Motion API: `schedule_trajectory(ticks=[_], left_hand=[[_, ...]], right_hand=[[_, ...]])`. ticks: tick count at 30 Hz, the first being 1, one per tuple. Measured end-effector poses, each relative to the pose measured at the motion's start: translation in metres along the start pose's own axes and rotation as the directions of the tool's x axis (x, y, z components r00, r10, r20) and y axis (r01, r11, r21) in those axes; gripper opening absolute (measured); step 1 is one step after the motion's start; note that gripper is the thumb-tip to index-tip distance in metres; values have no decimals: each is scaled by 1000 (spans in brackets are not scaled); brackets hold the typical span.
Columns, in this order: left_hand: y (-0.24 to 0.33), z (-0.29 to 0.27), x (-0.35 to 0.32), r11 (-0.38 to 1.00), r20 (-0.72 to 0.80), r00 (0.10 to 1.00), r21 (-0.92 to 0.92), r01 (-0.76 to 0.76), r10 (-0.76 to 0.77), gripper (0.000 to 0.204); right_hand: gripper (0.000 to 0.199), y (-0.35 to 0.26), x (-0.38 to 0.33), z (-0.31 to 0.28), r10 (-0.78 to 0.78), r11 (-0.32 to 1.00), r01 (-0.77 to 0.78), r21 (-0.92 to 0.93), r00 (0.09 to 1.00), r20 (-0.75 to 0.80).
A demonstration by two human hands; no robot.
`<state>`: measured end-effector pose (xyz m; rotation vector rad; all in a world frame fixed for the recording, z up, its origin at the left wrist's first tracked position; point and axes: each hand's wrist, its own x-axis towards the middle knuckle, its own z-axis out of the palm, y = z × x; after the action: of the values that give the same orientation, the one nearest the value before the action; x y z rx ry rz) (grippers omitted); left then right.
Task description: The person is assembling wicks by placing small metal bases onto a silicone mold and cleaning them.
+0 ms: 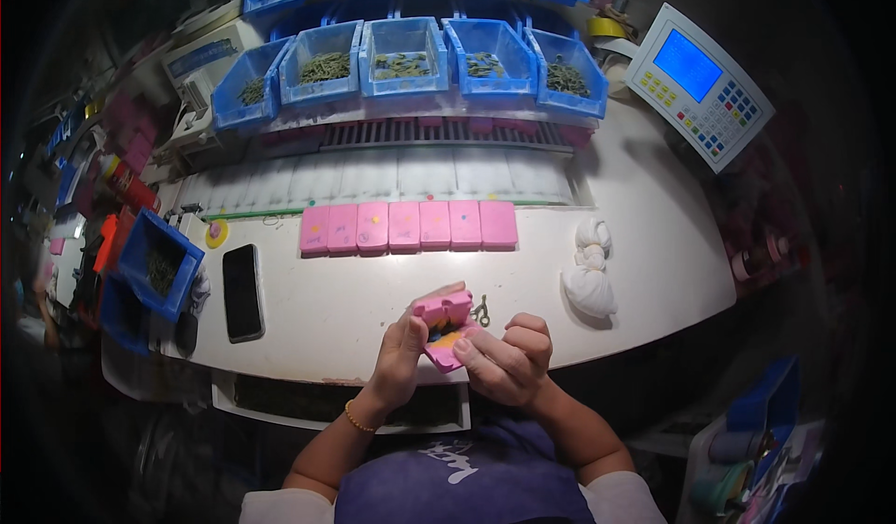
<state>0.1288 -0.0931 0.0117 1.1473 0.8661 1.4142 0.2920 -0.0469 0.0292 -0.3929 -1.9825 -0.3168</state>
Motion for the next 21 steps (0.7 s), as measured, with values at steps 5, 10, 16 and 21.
schedule_trajectory(ticks=[5,10,16,21], left_hand=[[9,-2,-1,990,91,987,38,-137,133,69],[-2,-6,-9,989,51,998,141,-36,29,63],[0,-4,-5,976,4,990,167,-139,140,45],[2,-2,-10,954,-74,974,231,-191,213,31]], right_hand=[[26,1,7,-4,100,994,-102,31,993,63],[38,-9,21,2,547,784,-521,336,837,20],[30,6,17,-14,488,576,-672,465,740,464],[26,5,16,-19,501,602,-672,431,738,452]])
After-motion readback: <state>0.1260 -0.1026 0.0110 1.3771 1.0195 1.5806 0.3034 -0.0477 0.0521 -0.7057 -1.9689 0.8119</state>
